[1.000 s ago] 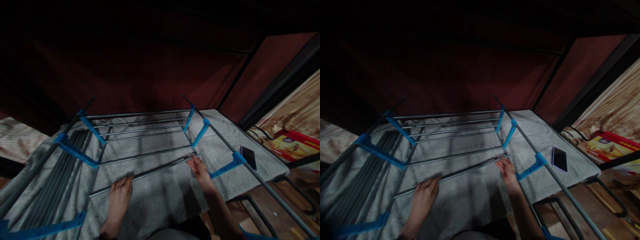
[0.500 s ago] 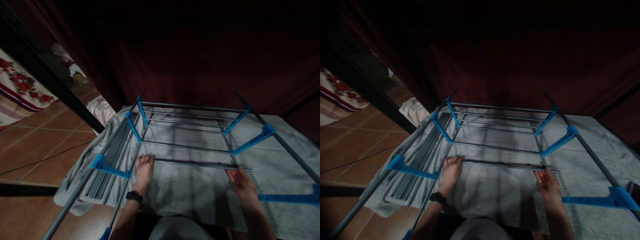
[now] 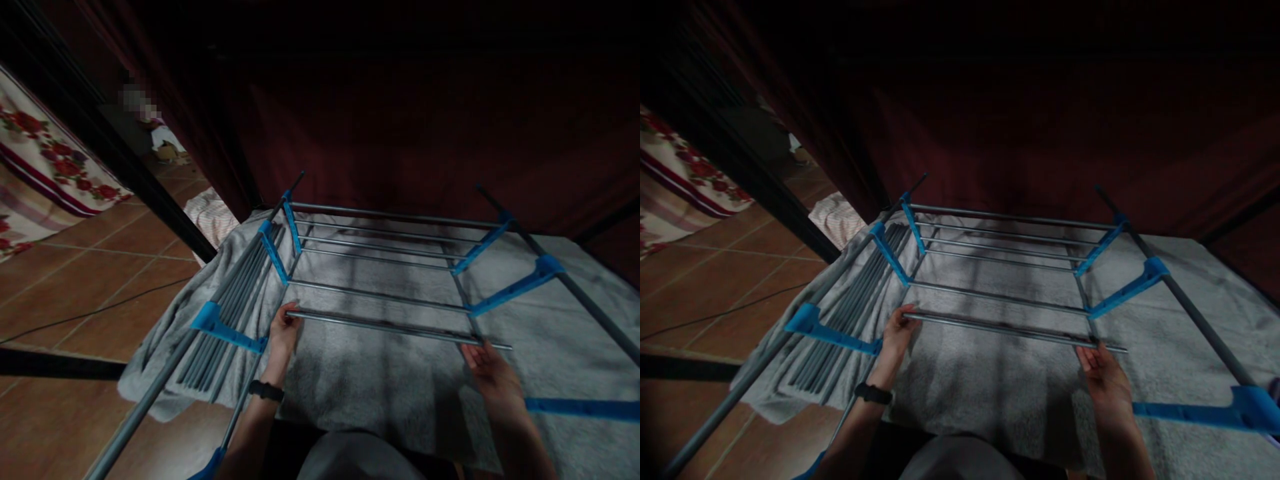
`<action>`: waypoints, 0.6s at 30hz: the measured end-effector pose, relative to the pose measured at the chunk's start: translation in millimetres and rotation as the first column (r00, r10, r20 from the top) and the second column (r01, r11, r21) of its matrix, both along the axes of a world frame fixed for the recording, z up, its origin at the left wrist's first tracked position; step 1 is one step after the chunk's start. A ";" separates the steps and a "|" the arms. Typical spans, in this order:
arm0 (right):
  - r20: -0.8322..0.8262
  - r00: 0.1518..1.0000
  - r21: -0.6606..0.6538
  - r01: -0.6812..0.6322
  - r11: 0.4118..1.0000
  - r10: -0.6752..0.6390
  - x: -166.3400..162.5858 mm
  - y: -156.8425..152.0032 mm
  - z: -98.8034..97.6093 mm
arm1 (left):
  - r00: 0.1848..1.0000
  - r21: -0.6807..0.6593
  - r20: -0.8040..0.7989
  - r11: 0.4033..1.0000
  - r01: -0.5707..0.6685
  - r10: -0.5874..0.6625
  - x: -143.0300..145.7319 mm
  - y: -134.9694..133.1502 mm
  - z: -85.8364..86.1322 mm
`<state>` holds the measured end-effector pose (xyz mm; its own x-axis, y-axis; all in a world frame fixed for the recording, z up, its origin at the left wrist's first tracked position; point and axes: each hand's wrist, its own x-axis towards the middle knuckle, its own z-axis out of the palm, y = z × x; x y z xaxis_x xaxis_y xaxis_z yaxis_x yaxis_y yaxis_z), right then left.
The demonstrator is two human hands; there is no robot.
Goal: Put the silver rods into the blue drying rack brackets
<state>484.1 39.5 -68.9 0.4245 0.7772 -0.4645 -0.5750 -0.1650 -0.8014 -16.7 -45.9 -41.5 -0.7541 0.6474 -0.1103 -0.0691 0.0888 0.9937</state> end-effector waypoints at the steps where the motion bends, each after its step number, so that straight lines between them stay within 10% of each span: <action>1: -0.017 1.000 -0.018 0.017 1.000 -0.017 -0.1 -0.3 0.1 | 0.997 0.026 0.074 1.000 -0.009 0.007 1.1 -0.2 0.2; 8: 0.003 1.000 0.066 -0.020 0.998 0.020 5.0 -1.4 -12.5 | 0.872 0.145 0.488 0.983 -0.110 0.025 7.5 -3.7 11.2; 18: 0.086 0.995 0.062 -0.065 0.996 0.059 5.7 0.8 -20.1 | 0.762 0.110 0.645 0.979 -0.172 0.062 10.2 -1.3 22.4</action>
<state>489.8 40.2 -88.9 0.4099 0.8305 -0.3771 -0.4956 -0.1444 -0.8565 -6.5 -47.2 -19.1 -0.6168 0.6088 -0.4989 -0.6887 -0.1106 0.7166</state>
